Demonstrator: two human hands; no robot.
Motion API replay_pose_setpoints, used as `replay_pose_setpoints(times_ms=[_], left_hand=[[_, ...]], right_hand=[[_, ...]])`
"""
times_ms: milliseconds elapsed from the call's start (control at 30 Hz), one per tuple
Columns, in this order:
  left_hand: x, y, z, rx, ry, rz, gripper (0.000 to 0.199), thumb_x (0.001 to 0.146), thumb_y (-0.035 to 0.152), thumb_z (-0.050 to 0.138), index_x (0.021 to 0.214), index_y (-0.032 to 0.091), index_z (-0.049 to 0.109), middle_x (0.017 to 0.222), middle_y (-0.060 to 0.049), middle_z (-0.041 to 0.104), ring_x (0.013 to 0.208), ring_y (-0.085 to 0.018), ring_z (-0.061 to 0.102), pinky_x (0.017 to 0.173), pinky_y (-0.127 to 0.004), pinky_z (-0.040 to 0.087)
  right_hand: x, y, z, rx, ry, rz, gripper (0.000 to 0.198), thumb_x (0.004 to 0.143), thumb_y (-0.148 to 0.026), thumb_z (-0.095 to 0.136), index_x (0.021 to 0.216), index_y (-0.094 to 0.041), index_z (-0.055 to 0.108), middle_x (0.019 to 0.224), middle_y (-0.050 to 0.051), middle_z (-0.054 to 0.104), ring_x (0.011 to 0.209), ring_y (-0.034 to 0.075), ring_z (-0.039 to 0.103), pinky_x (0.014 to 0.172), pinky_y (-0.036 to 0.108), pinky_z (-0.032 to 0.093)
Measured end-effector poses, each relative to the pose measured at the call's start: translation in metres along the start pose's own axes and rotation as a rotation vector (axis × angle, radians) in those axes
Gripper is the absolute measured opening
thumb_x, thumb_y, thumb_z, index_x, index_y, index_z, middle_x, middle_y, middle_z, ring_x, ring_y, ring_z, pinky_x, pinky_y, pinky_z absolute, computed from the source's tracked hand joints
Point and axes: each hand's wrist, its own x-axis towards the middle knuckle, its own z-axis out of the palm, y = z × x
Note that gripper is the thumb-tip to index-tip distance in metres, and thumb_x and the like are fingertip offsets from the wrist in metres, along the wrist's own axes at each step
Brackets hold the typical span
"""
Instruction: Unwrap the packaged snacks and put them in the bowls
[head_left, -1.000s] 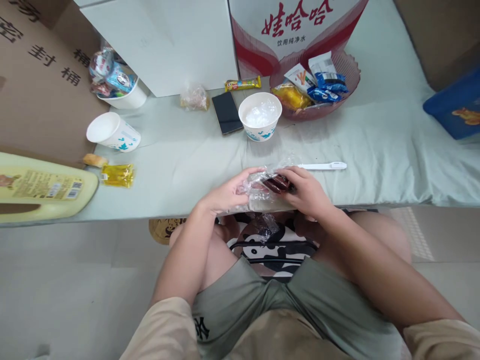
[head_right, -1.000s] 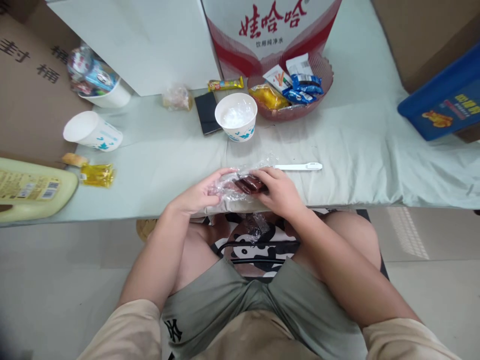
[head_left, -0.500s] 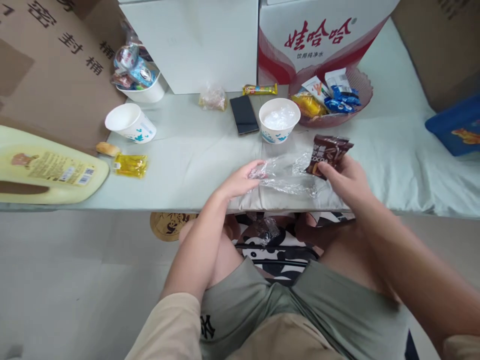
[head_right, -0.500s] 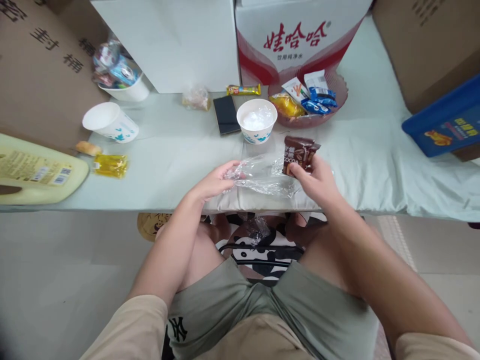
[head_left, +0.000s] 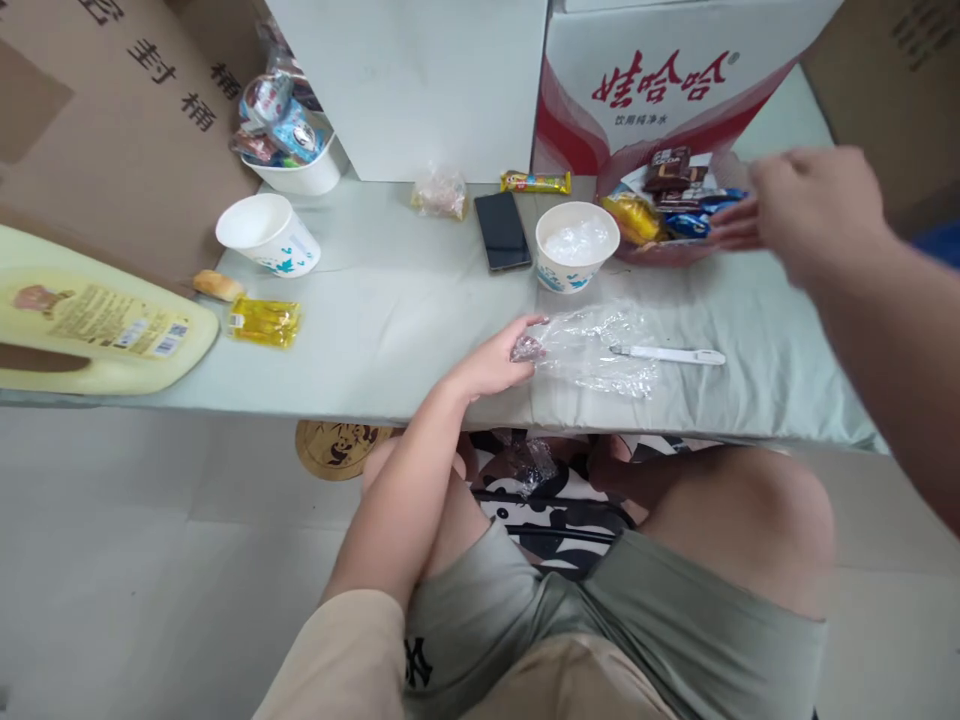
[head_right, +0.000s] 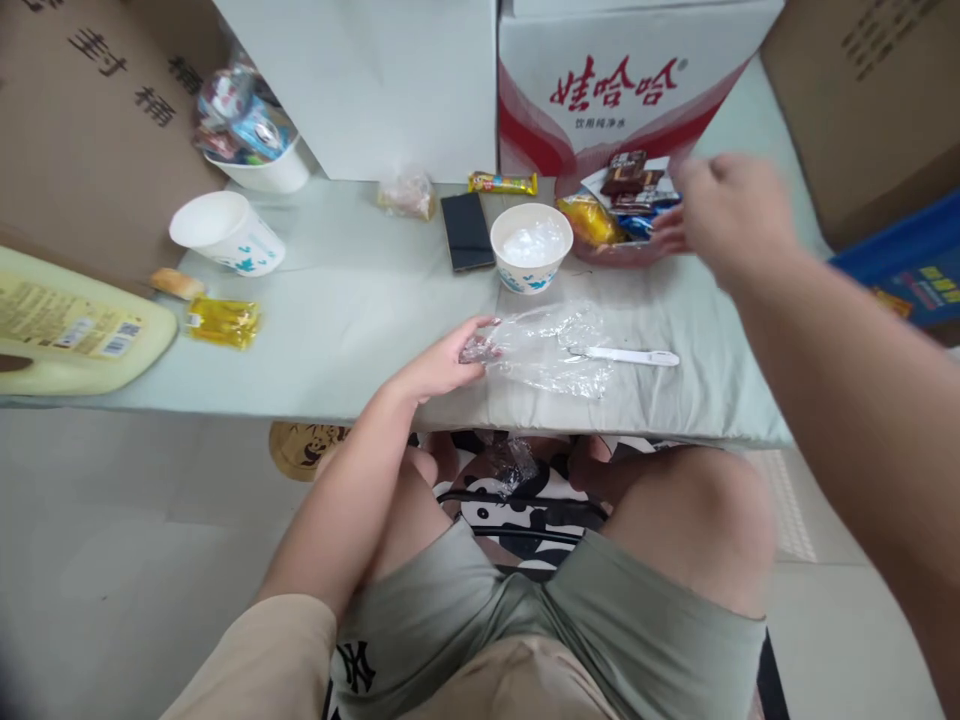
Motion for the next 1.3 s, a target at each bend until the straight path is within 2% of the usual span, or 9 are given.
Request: replay_pose_setpoints(times_ms=[67,200,267,433,700,900,1000,1167,1300], left_hand=[[-0.004,0.001,-0.003,-0.027,0.007,-0.024,0.073,0.072,0.013,0.062,0.142,0.028,0.048,0.115,-0.005,0.067,0.088,-0.017,0.062,0.066,-0.025,0.046],[-0.008,0.005,-0.01,-0.118,0.046,-0.03,0.066,0.076,0.017,0.066,0.139,0.029,0.052,0.113,-0.004,0.068,0.087,-0.016,0.062,0.069,-0.025,0.048],[-0.008,0.008,-0.012,-0.163,0.071,-0.056,0.063,0.077,0.02,0.068,0.138,0.028,0.053,0.111,-0.004,0.069,0.083,-0.015,0.062,0.071,-0.026,0.049],[-0.004,0.015,-0.014,-0.279,0.276,-0.056,0.038,0.08,0.023,0.067,0.118,0.024,0.064,0.095,-0.003,0.07,0.077,-0.012,0.063,0.067,-0.021,0.047],[0.015,0.007,-0.029,-0.31,0.73,-0.167,0.006,0.083,0.023,0.057,0.08,0.019,0.054,0.066,0.003,0.054,0.042,-0.005,0.035,0.042,-0.02,0.023],[0.0,0.009,-0.031,-0.009,1.081,0.153,0.026,0.076,0.015,0.065,0.096,0.023,0.05,0.092,0.0,0.054,0.072,-0.009,0.053,0.064,-0.02,0.043],[-0.025,-0.001,-0.023,0.347,1.053,0.362,0.024,0.075,0.018,0.071,0.087,0.021,0.05,0.091,0.0,0.051,0.078,-0.01,0.05,0.075,-0.023,0.044],[-0.045,-0.022,-0.016,0.38,1.205,0.235,0.024,0.076,0.017,0.07,0.084,0.021,0.047,0.072,0.006,0.041,0.061,-0.009,0.039,0.064,-0.022,0.039],[-0.063,-0.01,0.01,0.573,0.876,0.441,0.015,0.088,0.031,0.061,0.081,0.02,0.054,0.072,0.002,0.056,0.069,-0.012,0.055,0.071,-0.026,0.048]], right_hand=[[-0.059,-0.026,0.016,-0.032,0.021,0.136,0.031,0.099,-0.05,0.047,0.112,-0.029,0.066,0.079,0.009,0.075,0.068,0.026,0.073,0.064,0.045,0.061],[-0.162,-0.055,0.053,-0.167,-0.271,-0.136,0.038,0.091,-0.042,0.058,0.124,-0.022,0.061,0.115,0.013,0.074,0.098,0.031,0.072,0.076,0.045,0.06],[-0.186,-0.053,0.067,-0.224,-0.3,-0.205,0.044,0.092,-0.038,0.058,0.132,-0.02,0.056,0.11,0.012,0.073,0.099,0.03,0.071,0.078,0.044,0.058],[-0.201,-0.044,0.076,-0.331,-0.178,-0.328,0.017,0.097,-0.023,0.052,0.104,-0.02,0.066,0.081,0.006,0.07,0.08,0.023,0.066,0.078,0.038,0.052],[-0.219,-0.06,0.066,-0.347,-0.094,-0.393,0.018,0.094,-0.014,0.054,0.1,-0.02,0.069,0.078,0.004,0.07,0.08,0.021,0.064,0.076,0.034,0.044],[-0.237,-0.059,0.066,-0.239,-0.084,-0.306,0.018,0.094,-0.016,0.054,0.097,-0.02,0.071,0.073,0.003,0.069,0.073,0.019,0.063,0.075,0.033,0.045],[-0.246,-0.056,0.072,-0.178,-0.083,-0.216,0.021,0.093,-0.018,0.053,0.098,-0.021,0.073,0.072,0.002,0.07,0.069,0.019,0.064,0.074,0.033,0.046],[-0.255,-0.055,0.08,-0.112,-0.092,-0.098,0.025,0.092,-0.021,0.051,0.099,-0.021,0.075,0.068,0.002,0.068,0.066,0.019,0.064,0.073,0.034,0.047],[-0.259,-0.056,0.075,-0.076,-0.125,-0.041,0.026,0.091,-0.021,0.051,0.101,-0.021,0.074,0.066,0.002,0.066,0.066,0.019,0.064,0.073,0.034,0.048]])
